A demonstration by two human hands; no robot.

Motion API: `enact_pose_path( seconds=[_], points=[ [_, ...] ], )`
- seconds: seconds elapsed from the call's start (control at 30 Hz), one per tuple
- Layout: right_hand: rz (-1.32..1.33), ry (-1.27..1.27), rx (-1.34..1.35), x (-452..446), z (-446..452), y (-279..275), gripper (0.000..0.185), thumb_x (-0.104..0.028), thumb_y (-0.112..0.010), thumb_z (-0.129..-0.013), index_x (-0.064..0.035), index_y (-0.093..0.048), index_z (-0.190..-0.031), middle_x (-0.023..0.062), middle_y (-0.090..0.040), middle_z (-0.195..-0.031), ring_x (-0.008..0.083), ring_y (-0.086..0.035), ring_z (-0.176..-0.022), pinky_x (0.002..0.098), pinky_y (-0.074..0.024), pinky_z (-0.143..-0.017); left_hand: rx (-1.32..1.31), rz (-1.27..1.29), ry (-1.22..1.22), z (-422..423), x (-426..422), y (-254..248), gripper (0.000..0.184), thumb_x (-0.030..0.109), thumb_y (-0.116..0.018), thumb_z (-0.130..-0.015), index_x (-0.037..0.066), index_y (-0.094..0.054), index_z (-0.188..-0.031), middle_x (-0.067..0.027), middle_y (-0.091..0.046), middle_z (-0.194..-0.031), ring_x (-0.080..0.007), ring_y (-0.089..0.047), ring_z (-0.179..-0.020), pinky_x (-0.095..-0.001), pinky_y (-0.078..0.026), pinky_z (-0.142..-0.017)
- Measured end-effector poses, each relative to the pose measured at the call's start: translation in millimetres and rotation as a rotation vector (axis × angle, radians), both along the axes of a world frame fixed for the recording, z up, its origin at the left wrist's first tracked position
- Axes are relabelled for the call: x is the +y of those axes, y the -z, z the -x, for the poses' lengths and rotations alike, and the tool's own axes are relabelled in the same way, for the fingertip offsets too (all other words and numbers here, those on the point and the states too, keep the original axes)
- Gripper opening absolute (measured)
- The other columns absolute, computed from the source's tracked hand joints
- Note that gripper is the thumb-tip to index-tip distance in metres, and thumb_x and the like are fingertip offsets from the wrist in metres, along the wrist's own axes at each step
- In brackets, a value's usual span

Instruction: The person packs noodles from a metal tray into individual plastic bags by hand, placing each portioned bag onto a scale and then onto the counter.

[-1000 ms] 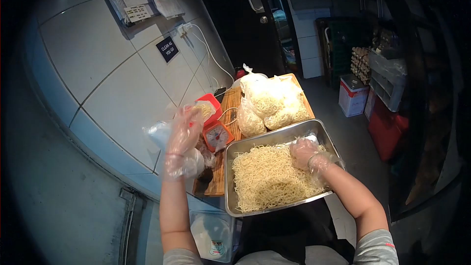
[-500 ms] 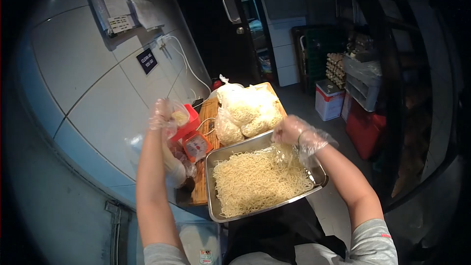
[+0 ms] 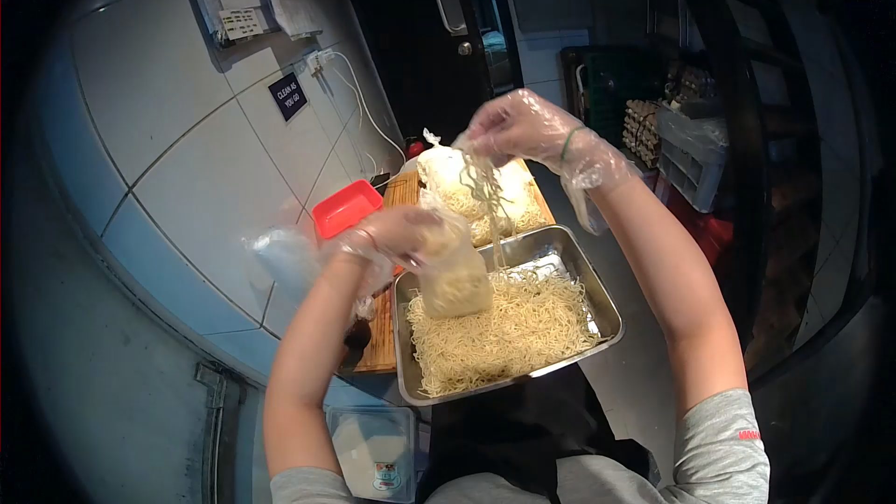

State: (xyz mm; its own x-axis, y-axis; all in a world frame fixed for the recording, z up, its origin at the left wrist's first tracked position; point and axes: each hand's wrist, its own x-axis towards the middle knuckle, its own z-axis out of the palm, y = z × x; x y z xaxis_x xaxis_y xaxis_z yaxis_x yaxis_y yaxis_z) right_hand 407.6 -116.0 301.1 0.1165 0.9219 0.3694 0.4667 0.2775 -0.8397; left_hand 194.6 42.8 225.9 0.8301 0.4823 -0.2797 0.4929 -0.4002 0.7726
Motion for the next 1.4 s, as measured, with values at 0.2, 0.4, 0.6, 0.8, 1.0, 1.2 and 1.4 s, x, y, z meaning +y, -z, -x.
enact_pose_path(
  seconds=[0.2, 0.4, 0.6, 0.8, 1.0, 1.2, 1.4],
  points=[
    [-0.179, 0.059, -0.017, 32, 38, -1, 0.018, -0.014, -0.075, -0.082, 0.0015, -0.07, -0.09, 0.0072, -0.068, -0.078, 0.0118, -0.065, -0.071, 0.0256, -0.0553, -0.066, -0.099, 0.26, -0.008, -3, -12, 35, 0.051, 0.002, -0.066, -0.079, 0.004, -0.055, -0.129, -0.0035, -0.066, -0.102, -0.0109, -0.063, -0.086, -0.024, -0.054, -0.065],
    [0.328, -0.028, -0.355, 33, 61, 53, 0.023, -0.013, -0.066, -0.082, -0.002, -0.071, -0.102, 0.01, -0.071, -0.088, 0.0149, -0.068, -0.083, 0.0294, -0.0567, -0.073, 0.018, 0.164, 0.007, 18, -24, 7, 0.055, -0.003, -0.062, -0.079, 0.001, -0.05, -0.132, -0.0061, -0.063, -0.108, -0.0117, -0.064, -0.082, -0.0252, -0.056, -0.069],
    [0.23, -0.061, -0.44, 34, 9, 107, 0.056, -0.015, -0.073, -0.079, -0.0042, -0.054, -0.13, 0.0114, -0.064, -0.119, 0.0223, -0.063, -0.106, 0.0354, -0.0517, -0.093, -0.147, 0.383, -0.007, 21, -11, 28, 0.063, -0.005, -0.058, -0.08, 0.0, -0.041, -0.14, -0.0081, -0.061, -0.113, -0.0106, -0.063, -0.075, -0.0253, -0.056, -0.069],
    [0.269, -0.174, -0.32, 26, 26, 203, 0.067, -0.009, -0.078, -0.073, -0.0033, -0.05, -0.133, 0.0104, -0.063, -0.118, 0.0214, -0.06, -0.109, 0.0354, -0.048, -0.096, -0.1, 0.359, 0.012, 13, -19, 24, 0.062, -0.006, -0.056, -0.081, 0.0, -0.039, -0.141, -0.0093, -0.061, -0.115, -0.0112, -0.063, -0.077, -0.0256, -0.055, -0.069],
    [0.322, -0.347, 0.099, 26, -2, 146, 0.05, 0.0, -0.066, -0.083, -0.0022, -0.052, -0.131, 0.0023, -0.058, -0.085, 0.0099, -0.059, -0.075, 0.0251, -0.0524, -0.073, -0.13, 0.382, 0.01, 24, -9, 29, 0.063, -0.004, -0.056, -0.081, -0.001, -0.039, -0.141, -0.0089, -0.061, -0.116, -0.0119, -0.063, -0.084, -0.0257, -0.054, -0.07],
    [0.191, -0.021, -0.41, 25, 35, 38, 0.038, -0.005, -0.059, -0.086, -0.0014, -0.057, -0.123, 0.0092, -0.067, -0.084, 0.0146, -0.066, -0.073, 0.0304, -0.0546, -0.071, -0.136, 0.366, -0.002, 12, -9, 35, 0.065, -0.006, -0.055, -0.078, 0.001, -0.04, -0.141, -0.0087, -0.062, -0.115, -0.0132, -0.065, -0.09, -0.0275, -0.057, -0.075],
    [0.104, -0.082, -0.803, 46, 76, 34, 0.026, -0.009, -0.061, -0.084, -0.007, -0.068, -0.109, 0.0108, -0.07, -0.095, 0.0225, -0.067, -0.092, 0.0342, -0.0516, -0.084, -0.099, 0.294, -0.029, 15, -14, 26, 0.067, -0.007, -0.055, -0.078, 0.001, -0.038, -0.142, -0.0114, -0.06, -0.116, -0.0134, -0.066, -0.085, -0.0278, -0.058, -0.075]
  ],
)
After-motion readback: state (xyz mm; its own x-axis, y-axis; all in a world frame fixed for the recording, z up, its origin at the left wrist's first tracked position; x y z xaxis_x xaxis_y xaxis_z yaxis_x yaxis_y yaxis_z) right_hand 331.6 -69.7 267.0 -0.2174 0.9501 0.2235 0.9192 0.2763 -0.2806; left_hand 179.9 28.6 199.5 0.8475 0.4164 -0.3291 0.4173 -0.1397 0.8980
